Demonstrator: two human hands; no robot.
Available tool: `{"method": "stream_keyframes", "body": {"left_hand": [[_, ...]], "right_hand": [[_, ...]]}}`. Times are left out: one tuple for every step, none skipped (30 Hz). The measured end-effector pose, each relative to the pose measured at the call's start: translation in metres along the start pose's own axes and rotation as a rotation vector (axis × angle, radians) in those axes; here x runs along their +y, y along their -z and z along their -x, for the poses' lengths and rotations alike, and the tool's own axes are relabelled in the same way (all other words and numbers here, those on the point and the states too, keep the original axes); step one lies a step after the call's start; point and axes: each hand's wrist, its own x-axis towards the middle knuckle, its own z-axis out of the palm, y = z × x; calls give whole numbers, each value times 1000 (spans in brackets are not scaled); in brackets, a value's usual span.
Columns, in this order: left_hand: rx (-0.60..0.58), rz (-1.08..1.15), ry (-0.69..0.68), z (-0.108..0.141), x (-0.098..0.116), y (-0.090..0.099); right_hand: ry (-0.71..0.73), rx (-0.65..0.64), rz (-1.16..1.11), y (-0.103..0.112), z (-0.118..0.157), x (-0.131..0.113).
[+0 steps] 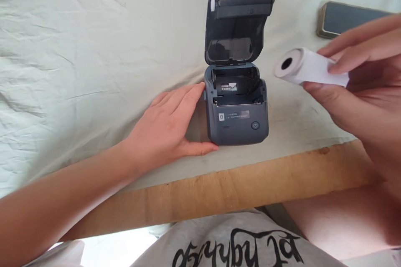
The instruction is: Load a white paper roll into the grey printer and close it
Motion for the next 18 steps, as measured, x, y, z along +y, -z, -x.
{"method": "stream_keyframes", "body": {"left_hand": [[21,-4,5,1,-1,0],[22,0,5,2,-2,0],[4,10,6,3,-3,0],[-13,23,3,3,-4,1],[-28,35,-5,3,-5,2],[-36,43,-7,3,-5,3],[-34,45,-7,2,-4,4],[-33,42,-4,2,-4,5],[-38,34,3,2,-3,5],[-43,24,13,2,-2,5],[-46,14,21,2,-2,4],[-44,6,25,3,-1,4],[-40,3,26,3,-2,4],[-36,3,25,4,-2,3],[-29,7,20,4,-3,3],[-22,15,10,5,-5,2],[-13,29,-5,6,-6,2],[0,46,-23,6,-8,1]], "right_hand": [[0,-25,23,-2,-9,-11],[67,-91,25,-5,-19,-19],[153,-141,16,-11,-30,-24],[304,-205,-46,-18,-40,-26],[402,-197,-92,-25,-49,-25],[400,-162,-76,-34,-56,-22],[377,-126,-43,-42,-60,-18],[402,-93,-45,-49,-61,-14],[406,-73,-53,-56,-60,-11],[392,-59,-70,-61,-57,-8],[371,-51,-93,-65,-53,-6],[326,-49,-110,-69,-49,-5],[273,-47,-122,-71,-46,-5],[232,-45,-137,-72,-43,-6],[207,-45,-157,-72,-40,-6],[188,-50,-178,-73,-38,-6],[180,-60,-201,-72,-37,-6],[185,-74,-225,-72,-36,-5]]}}
